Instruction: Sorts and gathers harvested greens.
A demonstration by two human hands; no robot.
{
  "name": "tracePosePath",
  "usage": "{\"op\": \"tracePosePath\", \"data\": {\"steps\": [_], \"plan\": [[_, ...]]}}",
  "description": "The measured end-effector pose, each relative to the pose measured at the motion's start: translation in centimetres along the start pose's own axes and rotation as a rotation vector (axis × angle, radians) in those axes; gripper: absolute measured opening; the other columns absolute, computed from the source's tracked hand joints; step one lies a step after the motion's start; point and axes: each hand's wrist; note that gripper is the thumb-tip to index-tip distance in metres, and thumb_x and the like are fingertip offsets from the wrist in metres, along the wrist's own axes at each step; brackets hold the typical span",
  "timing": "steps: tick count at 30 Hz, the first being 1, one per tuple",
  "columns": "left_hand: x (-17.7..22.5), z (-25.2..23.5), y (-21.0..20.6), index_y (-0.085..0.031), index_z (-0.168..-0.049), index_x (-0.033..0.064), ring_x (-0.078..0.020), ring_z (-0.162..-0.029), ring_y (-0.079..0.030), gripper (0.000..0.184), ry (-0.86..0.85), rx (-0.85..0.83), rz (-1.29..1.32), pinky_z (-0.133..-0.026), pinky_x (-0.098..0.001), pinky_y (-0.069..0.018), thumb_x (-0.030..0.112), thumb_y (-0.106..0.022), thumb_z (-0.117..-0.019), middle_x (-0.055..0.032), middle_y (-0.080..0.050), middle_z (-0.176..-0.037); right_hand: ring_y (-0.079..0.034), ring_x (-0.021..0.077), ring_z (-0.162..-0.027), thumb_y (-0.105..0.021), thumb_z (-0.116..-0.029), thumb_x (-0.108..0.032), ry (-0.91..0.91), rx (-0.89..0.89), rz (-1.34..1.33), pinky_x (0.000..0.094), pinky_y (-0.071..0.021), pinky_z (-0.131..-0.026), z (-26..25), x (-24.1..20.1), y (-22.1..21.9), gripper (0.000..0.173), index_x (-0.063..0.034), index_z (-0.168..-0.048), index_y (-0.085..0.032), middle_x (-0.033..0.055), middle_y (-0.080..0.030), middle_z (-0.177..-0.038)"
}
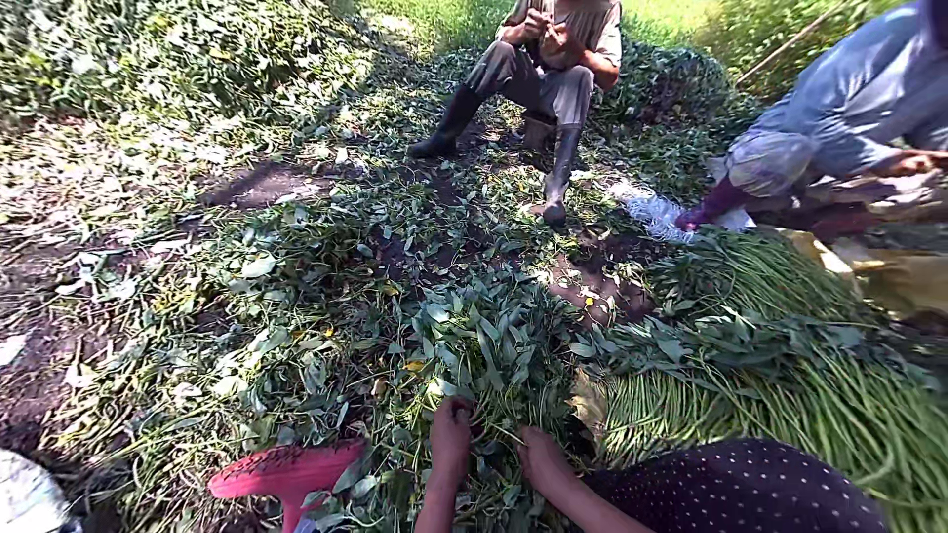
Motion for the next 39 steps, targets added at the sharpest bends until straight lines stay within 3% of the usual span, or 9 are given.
{"op": "tracePosePath", "data": {"steps": [4, 7, 11, 16, 19, 27, 31, 35, 39], "plan": [[0.7, 0.3, 0.1, -0.060, -0.128, 0.0005, -0.0281, -0.100, -0.069, 0.027, 0.001, -0.018, 0.093, -0.085, -0.0483, -0.0579, 0.010, -0.052, -0.1045, -0.0164, -0.068, -0.118, -0.064, 0.0425, -0.115, -0.049, -0.1090, -0.032, 0.233, -0.498, 0.144, 0.0638, -0.0465, -0.101, 2.4, 0.5, -0.9, 0.041, -0.0022, -0.132, -0.066, 0.0272, -0.067, -0.122], [1.1, 1.3, -0.4, -0.061, -0.127, 0.0015, -0.0267, -0.102, -0.070, 0.027, -0.001, -0.134, 0.083, -0.086, -0.0469, -0.0589, 0.007, -0.051, -0.1028, -0.0149, -0.068, -0.119, -0.062, 0.0416, -0.122, -0.048, -0.1082, -0.032, 0.092, -0.201, -0.065, 0.0622, -0.0458, -0.106, 0.8, 1.4, 0.0, 0.043, 0.0001, -0.129, -0.066, 0.0269, -0.066, -0.127], [0.0, 4.2, -2.6, -0.063, -0.131, 0.0036, -0.0282, -0.123, -0.062, 0.033, -0.114, -0.452, -0.295, -0.107, -0.0490, -0.0482, 0.007, -0.051, -0.1013, -0.0148, -0.065, -0.132, -0.057, 0.0370, -0.131, -0.046, -0.1059, -0.012, -0.160, 0.208, -0.330, 0.0533, -0.0467, -0.109, -2.6, 2.9, 3.3, 0.034, 0.0003, -0.136, -0.057, 0.0240, -0.058, -0.139], [-3.2, 7.2, -4.5, -0.063, -0.135, 0.0071, -0.0346, -0.134, -0.054, 0.037, -0.138, -0.782, -0.638, -0.112, -0.0554, -0.0424, 0.014, -0.062, -0.0983, -0.0172, -0.056, -0.146, -0.054, 0.0390, -0.135, -0.065, -0.0941, -0.022, -0.338, 0.038, -0.246, 0.0577, -0.0461, -0.110, -4.4, 7.0, 0.7, 0.057, -0.0014, -0.145, -0.052, 0.0257, -0.053, -0.146], [-2.2, 7.0, -3.0, -0.060, -0.139, 0.0072, -0.0342, -0.130, -0.058, 0.039, -0.055, -0.681, -0.538, -0.111, -0.0561, -0.0440, 0.016, -0.059, -0.1012, -0.0176, -0.060, -0.141, -0.049, 0.0430, -0.138, -0.071, -0.0928, -0.029, -0.280, 0.022, -0.139, 0.0636, -0.0435, -0.109, -4.7, 7.2, -0.4, 0.055, -0.0103, -0.143, -0.058, 0.0245, -0.052, -0.148], [3.5, 6.1, 2.3, -0.067, -0.128, 0.0051, -0.0282, -0.098, -0.069, 0.033, -0.001, -0.183, -0.216, -0.089, -0.0498, -0.0550, 0.027, -0.056, -0.1059, -0.0160, -0.071, -0.112, -0.059, 0.0416, -0.129, -0.054, -0.1054, -0.024, 0.090, 0.081, -0.270, 0.0626, -0.0452, -0.107, 0.6, 0.4, 1.8, 0.044, 0.0001, -0.142, -0.052, 0.0256, -0.061, -0.136], [5.7, 6.7, 4.7, -0.065, -0.130, 0.0051, -0.0277, -0.093, -0.068, 0.039, 0.076, -0.186, -0.136, -0.083, -0.0482, -0.0561, 0.035, -0.056, -0.1065, -0.0165, -0.069, -0.113, -0.055, 0.0423, -0.131, -0.051, -0.1055, -0.020, 0.389, 0.103, -0.034, 0.0616, -0.0408, -0.111, 5.3, -3.6, 1.8, 0.037, 0.0019, -0.135, -0.057, 0.0248, -0.062, -0.134], [6.0, 7.8, 6.4, -0.064, -0.124, -0.0004, -0.0262, -0.086, -0.069, 0.033, 0.023, -0.135, -0.078, -0.077, -0.0457, -0.0583, 0.023, -0.066, -0.1010, -0.0176, -0.070, -0.108, -0.057, 0.0442, -0.129, -0.056, -0.1031, -0.014, 0.617, 0.111, 0.170, 0.0630, -0.0360, -0.114, 7.0, -5.2, 1.5, 0.035, 0.0026, -0.134, -0.058, 0.0262, -0.063, -0.131], [5.8, 9.4, 7.6, -0.062, -0.124, -0.0037, -0.0270, -0.088, -0.071, 0.029, 0.012, -0.052, 0.085, -0.076, -0.0455, -0.0605, 0.014, -0.065, -0.1008, -0.0189, -0.070, -0.107, -0.065, 0.0419, -0.117, -0.051, -0.1060, -0.025, 0.591, 0.043, -0.132, 0.0632, -0.0478, -0.102, 6.2, -5.0, 0.5, 0.037, -0.0009, -0.134, -0.058, 0.0242, -0.068, -0.121]]}}
Point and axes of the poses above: each hand's wrist, its own z-axis away from the middle knuckle, its own y-axis out of the back of the hand, x = y × z
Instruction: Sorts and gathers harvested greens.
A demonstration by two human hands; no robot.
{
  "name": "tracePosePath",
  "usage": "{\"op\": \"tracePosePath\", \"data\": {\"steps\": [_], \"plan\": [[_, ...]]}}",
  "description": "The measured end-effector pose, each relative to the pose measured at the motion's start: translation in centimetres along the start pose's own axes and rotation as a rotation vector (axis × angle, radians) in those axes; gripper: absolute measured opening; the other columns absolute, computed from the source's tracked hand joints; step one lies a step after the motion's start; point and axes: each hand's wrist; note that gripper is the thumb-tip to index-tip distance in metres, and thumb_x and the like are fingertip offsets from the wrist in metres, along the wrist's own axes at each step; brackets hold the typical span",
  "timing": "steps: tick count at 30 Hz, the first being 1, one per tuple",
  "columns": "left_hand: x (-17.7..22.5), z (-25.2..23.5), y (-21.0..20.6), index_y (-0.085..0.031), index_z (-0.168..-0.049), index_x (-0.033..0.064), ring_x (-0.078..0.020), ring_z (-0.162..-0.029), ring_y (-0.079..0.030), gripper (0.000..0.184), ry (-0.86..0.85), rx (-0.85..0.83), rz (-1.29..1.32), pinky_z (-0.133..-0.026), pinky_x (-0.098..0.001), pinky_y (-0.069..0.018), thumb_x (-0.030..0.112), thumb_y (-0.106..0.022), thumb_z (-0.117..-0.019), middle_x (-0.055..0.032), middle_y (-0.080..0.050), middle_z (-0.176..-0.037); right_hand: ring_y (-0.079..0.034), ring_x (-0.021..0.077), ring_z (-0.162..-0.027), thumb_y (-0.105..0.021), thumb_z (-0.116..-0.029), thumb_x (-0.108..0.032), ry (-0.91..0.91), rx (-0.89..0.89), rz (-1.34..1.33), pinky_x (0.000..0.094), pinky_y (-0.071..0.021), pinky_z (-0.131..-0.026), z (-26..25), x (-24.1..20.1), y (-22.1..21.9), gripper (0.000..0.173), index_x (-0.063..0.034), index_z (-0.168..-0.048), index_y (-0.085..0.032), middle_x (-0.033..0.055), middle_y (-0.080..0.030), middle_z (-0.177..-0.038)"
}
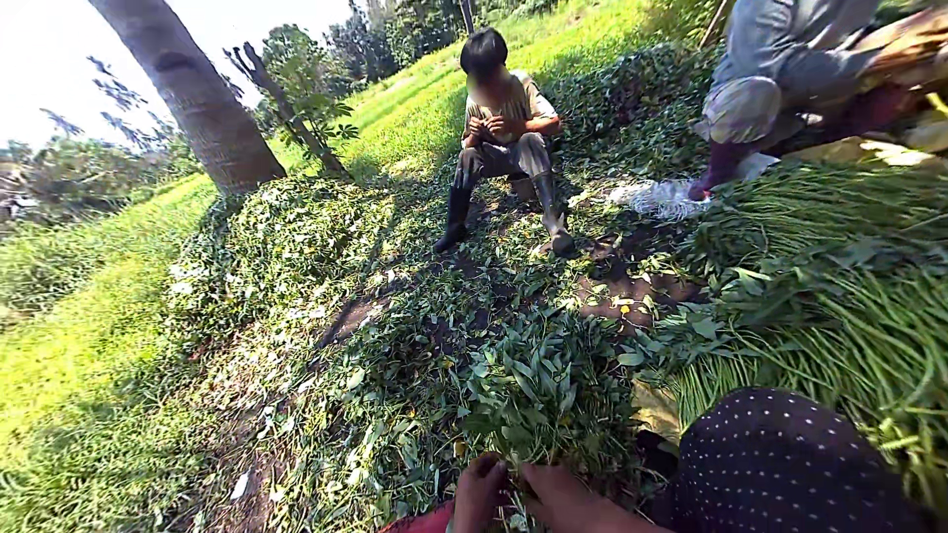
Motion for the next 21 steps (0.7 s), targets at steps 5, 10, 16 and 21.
{"op": "tracePosePath", "data": {"steps": [5, 10, 16, 21], "plan": [[0.6, 2.1, 0.6, -0.060, -0.120, -0.0027, -0.0226, -0.083, -0.071, 0.022, -0.064, 0.012, 0.037, -0.071, -0.0404, -0.0604, 0.010, -0.061, -0.1025, -0.0145, -0.071, -0.098, -0.061, 0.0381, -0.124, -0.026, -0.1110, -0.054, -0.093, -0.168, -0.625, 0.0578, -0.0412, -0.111, -1.8, 0.2, 0.3, 0.068, -0.0006, -0.148, -0.049, 0.0245, -0.063, -0.135], [-0.6, 2.6, 0.9, -0.062, -0.113, -0.0026, -0.0199, -0.079, -0.069, 0.018, -0.155, 0.031, -0.020, -0.067, -0.0380, -0.0593, 0.011, -0.061, -0.1014, -0.0117, -0.069, -0.092, -0.061, 0.0351, -0.123, -0.039, -0.1096, -0.052, -0.033, -0.140, -0.636, 0.0546, -0.0430, -0.110, -3.0, -0.6, -0.4, 0.064, 0.0023, -0.137, -0.059, 0.0247, -0.065, -0.128], [-1.7, 3.0, 0.4, -0.057, -0.120, -0.0041, -0.0202, -0.084, -0.066, 0.020, -0.138, 0.200, 0.112, -0.072, -0.0390, -0.0574, 0.008, -0.055, -0.1048, -0.0148, -0.066, -0.098, -0.067, 0.0303, -0.107, -0.039, -0.1124, -0.040, -0.077, -0.117, -0.703, 0.0484, -0.0491, -0.102, -3.1, -1.9, -1.0, 0.053, 0.0054, -0.132, -0.059, 0.0226, -0.069, -0.116], [-2.8, 3.4, -1.3, -0.051, -0.127, -0.0036, -0.0222, -0.080, -0.066, 0.024, -0.097, 0.296, 0.281, -0.069, -0.0404, -0.0568, 0.010, -0.050, -0.1075, -0.0165, -0.064, -0.095, -0.065, 0.0376, -0.110, -0.036, -0.1127, -0.039, -0.023, -0.101, -0.444, 0.0565, -0.0473, -0.101, -3.5, -1.4, -1.6, 0.054, 0.0066, -0.121, -0.065, 0.0267, -0.067, -0.115]]}}
Point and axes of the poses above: each hand's wrist, its own z-axis away from the middle knuckle, its own y-axis out of the back of the hand, x = y × z
